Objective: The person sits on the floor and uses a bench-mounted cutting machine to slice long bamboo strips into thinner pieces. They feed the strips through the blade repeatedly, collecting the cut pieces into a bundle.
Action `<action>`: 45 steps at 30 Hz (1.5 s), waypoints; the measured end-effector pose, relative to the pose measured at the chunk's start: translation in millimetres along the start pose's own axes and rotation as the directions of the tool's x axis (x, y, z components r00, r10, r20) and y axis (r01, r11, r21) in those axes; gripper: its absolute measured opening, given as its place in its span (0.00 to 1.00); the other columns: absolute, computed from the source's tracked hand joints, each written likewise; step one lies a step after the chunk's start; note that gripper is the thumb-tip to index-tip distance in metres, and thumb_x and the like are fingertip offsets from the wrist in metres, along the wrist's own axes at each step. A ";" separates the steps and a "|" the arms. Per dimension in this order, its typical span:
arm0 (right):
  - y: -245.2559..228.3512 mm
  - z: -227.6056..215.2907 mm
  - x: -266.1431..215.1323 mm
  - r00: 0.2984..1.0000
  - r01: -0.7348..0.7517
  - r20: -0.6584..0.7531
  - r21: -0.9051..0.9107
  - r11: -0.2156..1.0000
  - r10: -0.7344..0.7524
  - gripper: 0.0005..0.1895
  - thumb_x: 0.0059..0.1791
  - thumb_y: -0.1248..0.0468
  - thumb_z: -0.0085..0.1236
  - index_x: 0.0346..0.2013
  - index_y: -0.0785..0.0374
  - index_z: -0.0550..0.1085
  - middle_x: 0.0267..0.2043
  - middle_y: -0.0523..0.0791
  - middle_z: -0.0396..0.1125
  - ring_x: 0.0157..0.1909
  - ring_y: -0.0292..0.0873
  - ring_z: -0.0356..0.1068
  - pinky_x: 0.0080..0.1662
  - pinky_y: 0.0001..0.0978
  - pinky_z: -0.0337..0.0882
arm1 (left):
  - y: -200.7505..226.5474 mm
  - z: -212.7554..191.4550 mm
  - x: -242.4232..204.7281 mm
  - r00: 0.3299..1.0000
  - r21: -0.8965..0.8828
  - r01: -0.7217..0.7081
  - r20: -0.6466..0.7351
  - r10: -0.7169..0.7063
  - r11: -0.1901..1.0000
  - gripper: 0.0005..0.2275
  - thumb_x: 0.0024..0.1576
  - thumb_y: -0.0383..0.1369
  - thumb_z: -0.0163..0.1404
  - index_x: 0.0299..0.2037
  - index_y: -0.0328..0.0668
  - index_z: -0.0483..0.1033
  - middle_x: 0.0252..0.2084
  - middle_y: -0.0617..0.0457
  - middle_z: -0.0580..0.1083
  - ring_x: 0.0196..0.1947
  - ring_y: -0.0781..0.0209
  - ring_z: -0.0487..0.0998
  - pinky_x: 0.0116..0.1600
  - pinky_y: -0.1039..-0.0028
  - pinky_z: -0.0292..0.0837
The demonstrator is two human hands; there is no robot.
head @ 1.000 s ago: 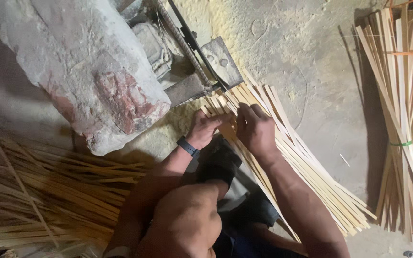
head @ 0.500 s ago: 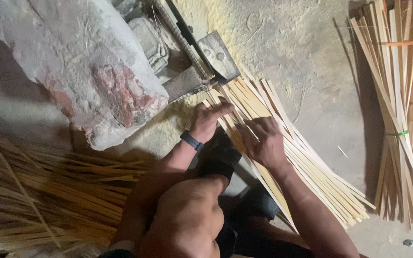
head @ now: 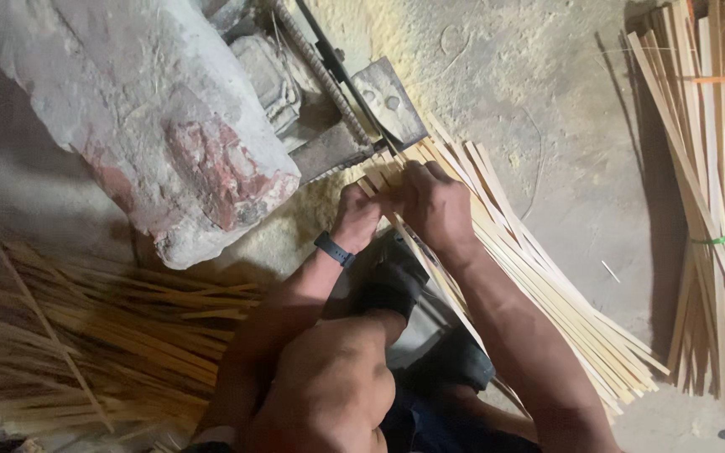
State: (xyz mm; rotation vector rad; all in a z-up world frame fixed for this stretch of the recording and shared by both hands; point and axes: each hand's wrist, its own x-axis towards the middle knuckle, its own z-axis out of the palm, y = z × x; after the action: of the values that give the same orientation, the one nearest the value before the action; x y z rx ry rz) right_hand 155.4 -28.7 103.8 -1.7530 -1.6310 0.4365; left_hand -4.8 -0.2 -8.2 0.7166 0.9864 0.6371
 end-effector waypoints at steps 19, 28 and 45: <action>16.6 6.8 0.0 0.997 0.028 0.072 -0.032 0.999 -0.026 0.06 0.50 0.67 0.64 0.38 0.66 0.76 0.29 0.49 0.69 0.24 0.48 0.70 0.27 0.41 0.71 | 7.9 -3.5 -5.0 0.990 0.030 -0.021 0.142 0.017 0.999 0.10 0.60 0.29 0.54 0.46 0.32 0.81 0.37 0.54 0.80 0.37 0.68 0.77 0.43 0.77 0.74; 5.2 -35.8 -29.4 0.986 0.147 -0.050 -0.190 0.971 -0.159 0.12 0.47 0.69 0.59 0.45 0.67 0.76 0.34 0.51 0.69 0.32 0.51 0.73 0.34 0.42 0.74 | 17.0 6.9 2.1 0.993 -0.042 -0.018 0.115 0.023 0.999 0.09 0.54 0.28 0.60 0.44 0.35 0.79 0.40 0.54 0.81 0.42 0.66 0.82 0.49 0.75 0.80; 19.4 16.3 8.6 0.992 -0.035 0.121 -0.016 0.999 0.037 0.05 0.55 0.65 0.62 0.37 0.63 0.78 0.31 0.48 0.71 0.23 0.44 0.72 0.26 0.36 0.74 | 3.7 6.2 0.6 0.991 -0.108 -0.035 0.122 0.048 0.994 0.05 0.59 0.21 0.51 0.42 0.34 0.77 0.41 0.51 0.79 0.38 0.62 0.80 0.43 0.70 0.81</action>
State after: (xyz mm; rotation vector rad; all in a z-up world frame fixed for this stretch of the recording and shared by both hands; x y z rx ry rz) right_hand 160.2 -15.6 80.9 -1.7987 -1.6919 0.5596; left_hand 0.4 1.0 -3.3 0.6769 0.8189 0.6680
